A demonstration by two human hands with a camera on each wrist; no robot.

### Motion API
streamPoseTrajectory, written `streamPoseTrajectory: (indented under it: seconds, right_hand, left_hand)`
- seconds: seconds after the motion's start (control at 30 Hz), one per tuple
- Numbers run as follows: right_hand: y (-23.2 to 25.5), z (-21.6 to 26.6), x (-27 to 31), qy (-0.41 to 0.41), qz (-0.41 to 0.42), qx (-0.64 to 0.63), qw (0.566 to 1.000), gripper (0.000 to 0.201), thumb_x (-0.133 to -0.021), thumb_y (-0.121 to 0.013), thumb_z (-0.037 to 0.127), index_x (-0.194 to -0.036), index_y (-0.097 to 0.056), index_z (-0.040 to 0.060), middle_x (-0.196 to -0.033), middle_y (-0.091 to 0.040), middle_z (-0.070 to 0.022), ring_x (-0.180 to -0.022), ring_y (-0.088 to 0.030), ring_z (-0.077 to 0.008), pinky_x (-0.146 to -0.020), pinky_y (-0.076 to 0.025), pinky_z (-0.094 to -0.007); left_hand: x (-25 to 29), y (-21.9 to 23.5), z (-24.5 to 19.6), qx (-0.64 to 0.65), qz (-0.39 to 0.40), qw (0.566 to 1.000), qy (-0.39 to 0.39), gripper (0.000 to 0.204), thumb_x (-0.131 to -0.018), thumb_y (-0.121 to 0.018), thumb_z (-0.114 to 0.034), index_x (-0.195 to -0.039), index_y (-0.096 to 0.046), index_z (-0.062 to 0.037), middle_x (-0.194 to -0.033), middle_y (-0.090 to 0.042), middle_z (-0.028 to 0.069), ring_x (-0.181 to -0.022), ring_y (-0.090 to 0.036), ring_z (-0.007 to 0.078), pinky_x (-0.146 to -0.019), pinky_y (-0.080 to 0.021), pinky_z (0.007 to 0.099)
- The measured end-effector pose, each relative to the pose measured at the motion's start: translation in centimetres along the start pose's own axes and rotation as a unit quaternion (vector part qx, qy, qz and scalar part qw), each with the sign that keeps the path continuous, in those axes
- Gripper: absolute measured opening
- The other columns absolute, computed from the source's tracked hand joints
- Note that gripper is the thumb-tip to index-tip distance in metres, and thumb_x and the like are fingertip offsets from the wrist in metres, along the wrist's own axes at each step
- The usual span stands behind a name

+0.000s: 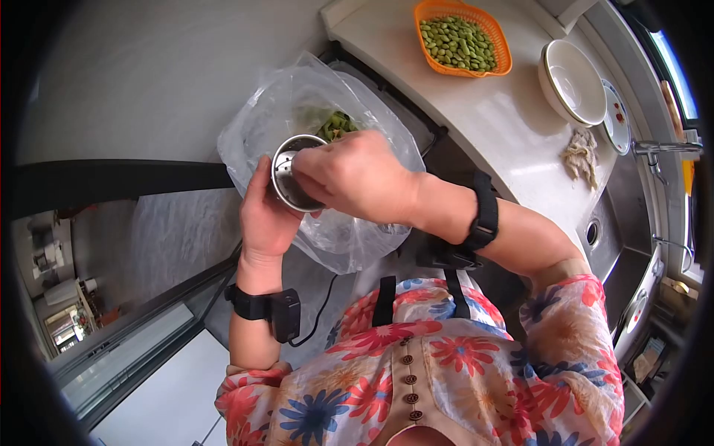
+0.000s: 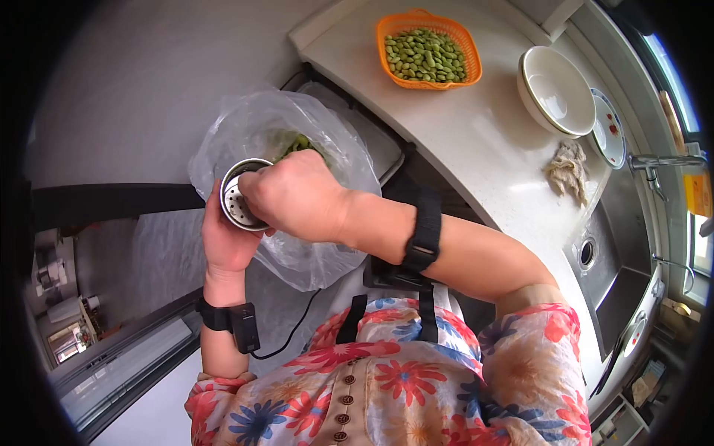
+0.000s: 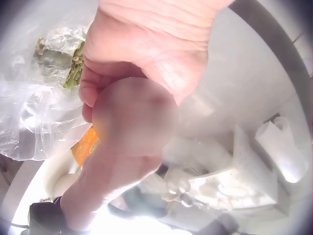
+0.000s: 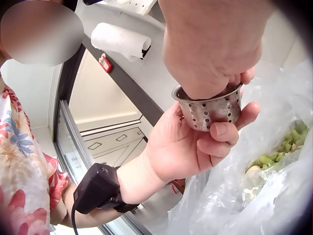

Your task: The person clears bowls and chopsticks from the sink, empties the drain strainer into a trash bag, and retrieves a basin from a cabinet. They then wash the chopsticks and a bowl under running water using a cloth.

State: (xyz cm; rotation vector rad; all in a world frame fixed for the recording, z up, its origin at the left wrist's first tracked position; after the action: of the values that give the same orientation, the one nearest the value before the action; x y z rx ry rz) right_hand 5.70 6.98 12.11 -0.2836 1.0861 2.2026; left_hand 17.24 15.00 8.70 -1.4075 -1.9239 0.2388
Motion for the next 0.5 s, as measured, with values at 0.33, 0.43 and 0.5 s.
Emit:
streamPoseTrajectory:
  seconds: [0.33, 0.43, 0.5]
  right_hand:
    - [0.3, -3.5, -0.6, -0.136, 0.028, 0.071, 0.988, 0.015, -0.072, -0.059, 0.007, -0.086, -0.061, 0.006, -0.072, -0.061, -0.0098, -0.064, -0.06, -0.0274, -0.056, -0.048, -0.0336]
    - [0.4, -1.6, -0.7, -0.089, -0.054, -0.024, 0.994, 0.014, -0.071, -0.061, 0.009, -0.085, -0.061, 0.0073, -0.069, -0.059, -0.0082, -0.063, -0.059, -0.0269, -0.055, -0.047, -0.0344]
    - [-0.6, -0.3, -0.7, -0.034, 0.0, -0.018, 0.999, 0.013, -0.07, -0.062, 0.013, -0.083, -0.062, 0.009, -0.068, -0.058, -0.0069, -0.063, -0.059, -0.0262, -0.054, -0.046, -0.0348]
  left_hand:
    - [0.0, 2.5, -1.0, 0.026, -0.029, 0.999, -0.018, 0.05, -0.091, -0.029, -0.044, -0.117, -0.047, -0.0054, -0.106, -0.056, 0.0191, -0.079, -0.059, 0.0277, -0.053, -0.044, 0.0345]
    - [0.1, 2.7, -1.0, 0.024, -0.035, 0.999, -0.023, 0.049, -0.091, -0.029, -0.044, -0.116, -0.048, -0.0057, -0.105, -0.057, 0.0149, -0.08, -0.058, 0.0266, -0.055, -0.045, 0.0344]
    - [0.0, 2.4, -1.0, 0.018, -0.032, 0.999, -0.024, 0.049, -0.091, -0.029, -0.044, -0.116, -0.048, -0.0059, -0.104, -0.058, 0.0124, -0.082, -0.058, 0.0256, -0.056, -0.046, 0.0342]
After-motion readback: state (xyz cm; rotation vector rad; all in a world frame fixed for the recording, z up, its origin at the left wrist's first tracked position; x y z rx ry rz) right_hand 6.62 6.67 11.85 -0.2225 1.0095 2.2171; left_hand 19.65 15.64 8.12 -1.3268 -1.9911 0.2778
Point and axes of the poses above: each hand's wrist, its own x-axis away from the middle knuckle, its own y-axis out of the back of the hand, z = x × y, the point moved 4 cm from there along -x, towards the middle knuckle
